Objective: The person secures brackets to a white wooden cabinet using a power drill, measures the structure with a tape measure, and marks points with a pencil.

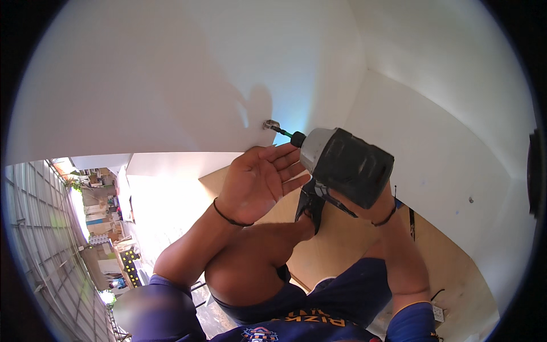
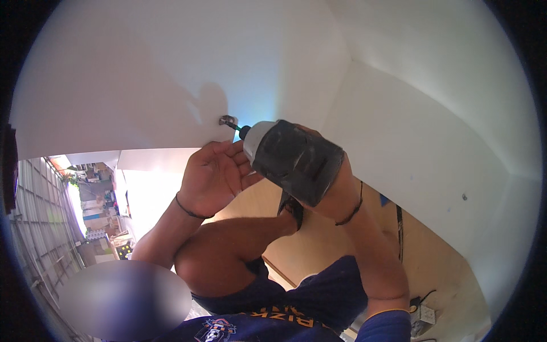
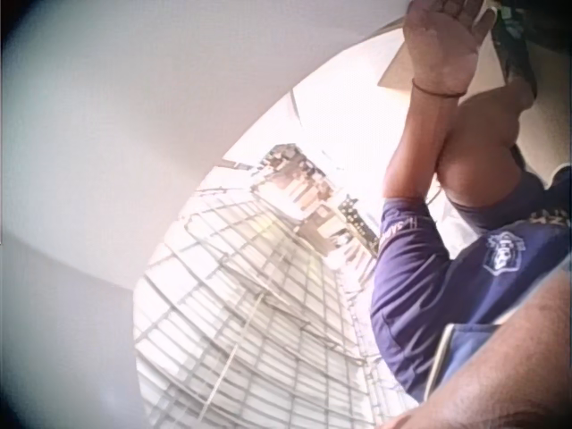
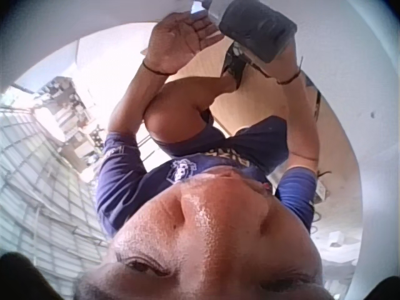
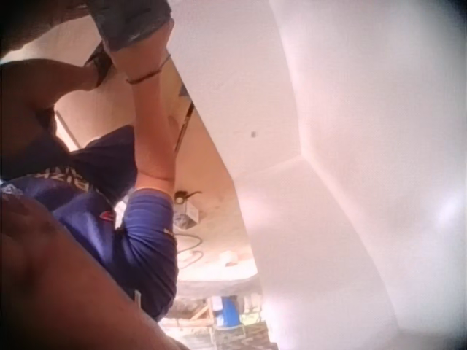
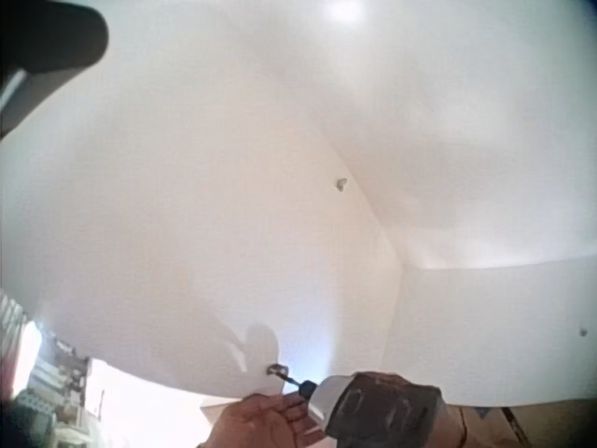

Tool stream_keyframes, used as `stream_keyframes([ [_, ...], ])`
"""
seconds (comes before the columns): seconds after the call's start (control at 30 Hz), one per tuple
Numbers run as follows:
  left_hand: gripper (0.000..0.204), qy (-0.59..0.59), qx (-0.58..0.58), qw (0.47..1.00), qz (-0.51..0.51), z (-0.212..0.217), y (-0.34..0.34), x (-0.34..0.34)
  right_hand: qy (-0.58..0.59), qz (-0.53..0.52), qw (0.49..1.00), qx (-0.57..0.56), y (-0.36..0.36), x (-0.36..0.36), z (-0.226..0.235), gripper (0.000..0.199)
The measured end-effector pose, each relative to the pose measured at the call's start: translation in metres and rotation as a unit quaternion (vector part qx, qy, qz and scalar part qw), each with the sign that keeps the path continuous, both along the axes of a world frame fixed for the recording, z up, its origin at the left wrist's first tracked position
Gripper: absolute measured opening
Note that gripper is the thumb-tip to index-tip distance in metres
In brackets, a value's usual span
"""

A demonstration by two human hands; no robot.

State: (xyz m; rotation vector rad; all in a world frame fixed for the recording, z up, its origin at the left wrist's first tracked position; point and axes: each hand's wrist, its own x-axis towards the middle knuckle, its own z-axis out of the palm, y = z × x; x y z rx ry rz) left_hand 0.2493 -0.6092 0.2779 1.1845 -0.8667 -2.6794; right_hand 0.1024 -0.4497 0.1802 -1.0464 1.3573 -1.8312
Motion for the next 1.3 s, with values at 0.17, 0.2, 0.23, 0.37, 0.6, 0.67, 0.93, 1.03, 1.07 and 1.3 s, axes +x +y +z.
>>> stream_keyframes([
  [0.17,0.036,0.058,-0.006,0.998,0.029,0.013,0.015,-0.015,0.031,-0.018,0.999,0.012,0.006,0.002,-0.008,0.065],
  [0.2,0.036,0.079,-0.007,0.996,0.037,0.016,0.018,-0.019,0.032,-0.025,0.999,0.032,0.009,0.008,-0.013,0.066],
  [0.23,0.035,0.093,-0.017,0.995,0.044,0.015,0.018,-0.019,0.048,-0.029,0.998,0.035,0.011,0.009,-0.014,0.066],
  [0.37,0.031,0.105,-0.058,0.990,0.074,0.011,0.019,-0.019,0.093,-0.030,0.995,0.017,0.010,0.009,-0.004,0.066],
  [0.6,0.022,0.085,-0.087,0.988,0.093,0.003,0.023,-0.026,0.264,-0.056,0.963,-0.018,0.020,0.002,-0.010,0.054],
  [0.67,0.019,0.068,-0.095,0.988,0.097,0.007,0.026,-0.030,0.315,-0.078,0.945,-0.031,0.028,-0.001,-0.014,0.050],
  [0.93,0.025,-0.003,-0.156,0.987,-0.043,0.010,0.020,-0.019,-0.102,-0.086,0.991,-0.002,0.025,-0.078,0.001,0.034],
  [1.03,0.019,0.062,-0.152,0.979,-0.121,0.020,0.014,-0.012,-0.194,-0.126,0.973,-0.008,-0.015,-0.135,0.029,0.035],
  [1.07,0.018,0.091,-0.160,0.974,-0.134,0.021,0.012,-0.008,-0.189,-0.126,0.974,-0.001,-0.025,-0.150,0.037,0.031],
  [1.3,0.019,0.308,0.046,0.937,-0.158,0.018,0.006,-0.005,-0.122,-0.135,0.983,0.031,-0.069,-0.184,0.034,0.028],
])
